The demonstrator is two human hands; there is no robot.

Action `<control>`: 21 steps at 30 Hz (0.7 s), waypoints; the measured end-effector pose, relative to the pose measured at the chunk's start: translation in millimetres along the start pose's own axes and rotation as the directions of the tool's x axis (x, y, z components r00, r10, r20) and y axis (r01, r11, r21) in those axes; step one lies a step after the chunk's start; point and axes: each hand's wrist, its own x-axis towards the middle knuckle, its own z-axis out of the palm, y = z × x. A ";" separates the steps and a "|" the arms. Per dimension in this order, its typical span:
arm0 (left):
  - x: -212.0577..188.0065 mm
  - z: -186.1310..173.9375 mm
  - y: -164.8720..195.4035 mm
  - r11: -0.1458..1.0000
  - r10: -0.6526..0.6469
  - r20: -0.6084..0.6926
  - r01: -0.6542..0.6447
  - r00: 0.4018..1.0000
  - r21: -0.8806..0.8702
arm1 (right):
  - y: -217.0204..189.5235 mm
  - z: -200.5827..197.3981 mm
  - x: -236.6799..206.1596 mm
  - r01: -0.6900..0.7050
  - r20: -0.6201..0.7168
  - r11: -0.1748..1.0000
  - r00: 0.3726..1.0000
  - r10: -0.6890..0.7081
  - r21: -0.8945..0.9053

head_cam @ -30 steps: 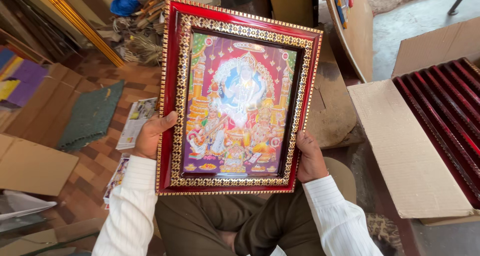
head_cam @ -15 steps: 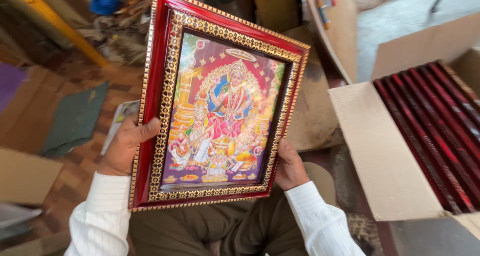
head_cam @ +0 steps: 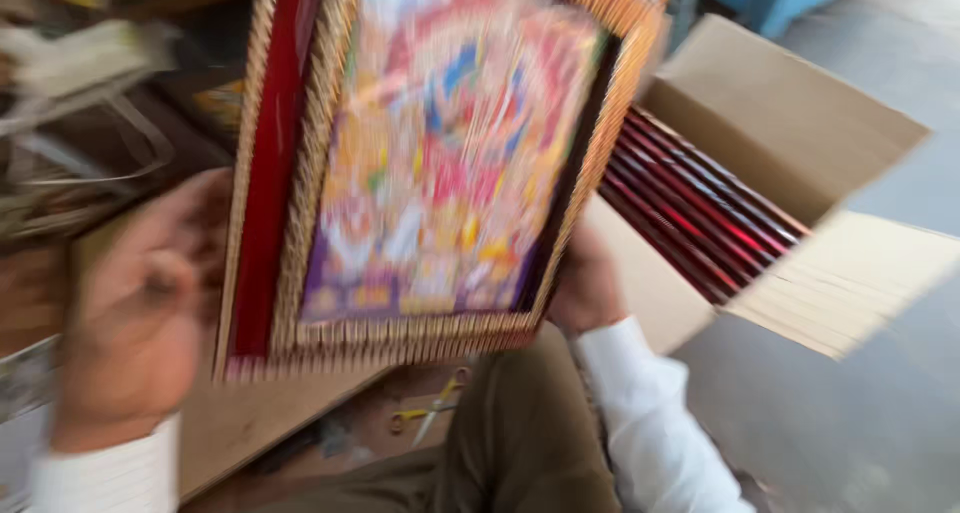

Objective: The person sits on the floor at a low workbench and fits small metal screw-eye hardware into pre-drilled holes in the hardboard backing of a picture frame, threading them by hand and tightening with a screwdriver. They then lift the framed religious print, place an ornate frame aside, and continue fitting hardware to another backing board.

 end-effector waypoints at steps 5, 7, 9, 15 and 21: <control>-32.8 -76.4 -74.8 0.888 -0.262 -0.419 0.387 0.869 0.247 | -201.4 22.4 -8.9 0.624 0.207 0.544 0.742 -0.638 -0.562; -55.1 -109.7 -122.7 0.689 -0.360 -0.589 0.632 0.723 0.355 | -264.2 42.9 -25.2 0.437 0.218 0.213 0.743 -0.632 -0.874; -72.3 -140.0 -171.8 0.601 -0.434 -0.614 0.719 0.660 0.349 | -300.0 64.4 -19.4 0.347 0.242 0.075 0.778 -0.579 -0.935; -94.2 -174.1 -287.5 0.640 -0.541 -0.630 0.759 0.557 0.122 | -371.2 93.1 44.4 -0.126 0.308 -0.609 0.771 -0.557 -0.783; -146.6 -179.9 -337.2 0.750 -0.541 -0.600 0.661 0.589 -0.027 | -378.2 39.7 84.6 -0.367 0.102 -0.689 0.837 -0.538 -0.626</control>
